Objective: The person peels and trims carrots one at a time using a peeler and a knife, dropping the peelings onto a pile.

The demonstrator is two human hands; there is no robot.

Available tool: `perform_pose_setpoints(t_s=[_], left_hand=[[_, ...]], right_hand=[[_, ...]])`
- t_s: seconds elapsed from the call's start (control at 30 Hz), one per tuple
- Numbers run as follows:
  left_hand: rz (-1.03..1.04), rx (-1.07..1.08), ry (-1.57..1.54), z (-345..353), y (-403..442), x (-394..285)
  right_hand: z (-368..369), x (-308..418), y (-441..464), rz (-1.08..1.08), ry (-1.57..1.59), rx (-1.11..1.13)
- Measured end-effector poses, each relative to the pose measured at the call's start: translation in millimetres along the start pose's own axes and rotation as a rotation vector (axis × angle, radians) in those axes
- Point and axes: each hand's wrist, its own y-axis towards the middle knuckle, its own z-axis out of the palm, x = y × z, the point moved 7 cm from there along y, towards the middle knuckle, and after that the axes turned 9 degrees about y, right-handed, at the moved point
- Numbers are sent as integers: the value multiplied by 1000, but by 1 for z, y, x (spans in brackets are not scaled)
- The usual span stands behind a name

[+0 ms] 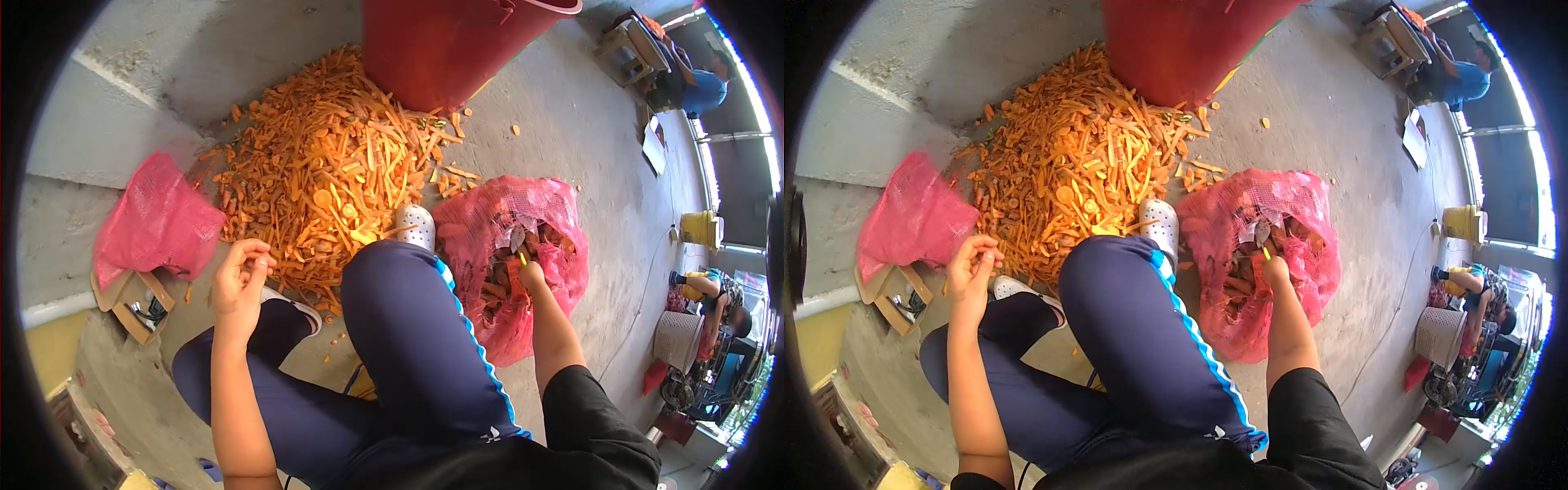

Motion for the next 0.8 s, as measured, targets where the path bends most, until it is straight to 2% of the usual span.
perform_pose_setpoints(t_s=[0.1, 0.2, 0.33, 0.43, 0.47, 0.57, 0.6, 0.7, 0.73, 0.8], left_hand=[[-47, 17, 69, 5, 2, -2], [-63, 35, 118, 8, 4, -2], [-38, 51, 126, 12, 4, -9], [-23, 52, 117, 11, 4, -15], [-24, 52, 114, 11, 3, -16], [56, 51, 59, 10, 2, -14], [62, 56, 38, 10, 0, -14], [67, 67, -19, 8, -3, -19], [55, 69, -32, 10, -4, -22], [72, 90, -96, 12, -3, -19]], right_hand=[[3, 3, 4, 71, 46, 153], [55, -55, 55, 12, -147, 194], [-25, 10, -12, 146, 90, 30], [-61, 41, -49, -50, 289, -197], [-66, 51, -57, -92, 273, -111], [-83, 58, -70, -347, 243, -366], [-96, 65, -78, -307, 655, -343], [-126, 100, -97, -153, 1231, -262], [-149, 121, -107, -303, 1117, -371], [-166, 155, -112, -345, 1370, -139]])
